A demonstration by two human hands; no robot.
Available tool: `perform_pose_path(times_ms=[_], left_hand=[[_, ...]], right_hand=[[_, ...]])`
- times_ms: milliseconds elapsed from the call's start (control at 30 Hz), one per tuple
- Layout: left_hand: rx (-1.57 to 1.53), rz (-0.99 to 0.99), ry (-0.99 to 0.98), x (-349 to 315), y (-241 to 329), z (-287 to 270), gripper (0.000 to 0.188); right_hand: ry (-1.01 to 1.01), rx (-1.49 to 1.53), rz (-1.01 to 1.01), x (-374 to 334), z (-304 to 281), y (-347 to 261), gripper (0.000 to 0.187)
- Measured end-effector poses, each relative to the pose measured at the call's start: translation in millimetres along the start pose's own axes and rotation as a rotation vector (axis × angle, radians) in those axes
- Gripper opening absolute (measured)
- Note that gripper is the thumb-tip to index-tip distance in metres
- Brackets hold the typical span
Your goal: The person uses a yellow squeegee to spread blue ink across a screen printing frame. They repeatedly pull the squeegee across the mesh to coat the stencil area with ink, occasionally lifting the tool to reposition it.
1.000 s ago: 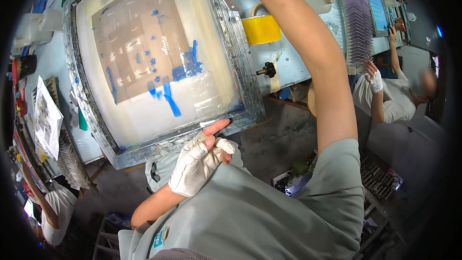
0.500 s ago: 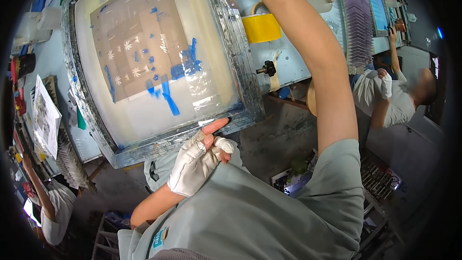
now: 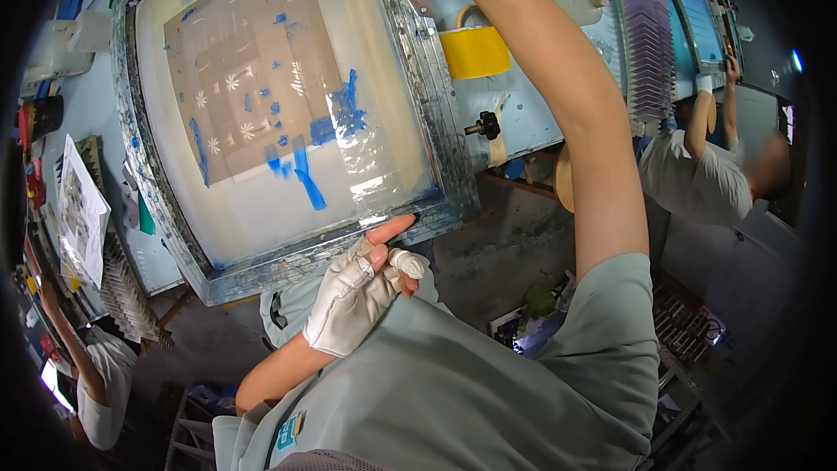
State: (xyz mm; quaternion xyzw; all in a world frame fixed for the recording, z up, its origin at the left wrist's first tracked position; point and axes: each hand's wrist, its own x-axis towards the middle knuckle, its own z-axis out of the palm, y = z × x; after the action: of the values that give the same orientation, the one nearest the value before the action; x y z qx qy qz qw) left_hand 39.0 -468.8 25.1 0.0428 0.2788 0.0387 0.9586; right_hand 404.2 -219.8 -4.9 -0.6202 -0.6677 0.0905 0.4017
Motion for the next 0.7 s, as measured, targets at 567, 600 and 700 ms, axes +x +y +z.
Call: perform_pose_path(times_ms=[567, 600, 700], left_hand=[[0.002, 0.000, -0.014, 0, -1, -3, 0.060], [0.003, -0.010, -0.013, 1, -1, -3, 0.060], [0.007, -0.010, -0.003, 0, 0, -1, 0.060]], right_hand=[[-0.020, -0.016, 0.037, 0, -3, -8, 0.019], [-0.030, 0.016, 0.091, -1, -5, -12, 0.019], [-0.001, -0.041, -0.037, 0, -2, 0, 0.018]])
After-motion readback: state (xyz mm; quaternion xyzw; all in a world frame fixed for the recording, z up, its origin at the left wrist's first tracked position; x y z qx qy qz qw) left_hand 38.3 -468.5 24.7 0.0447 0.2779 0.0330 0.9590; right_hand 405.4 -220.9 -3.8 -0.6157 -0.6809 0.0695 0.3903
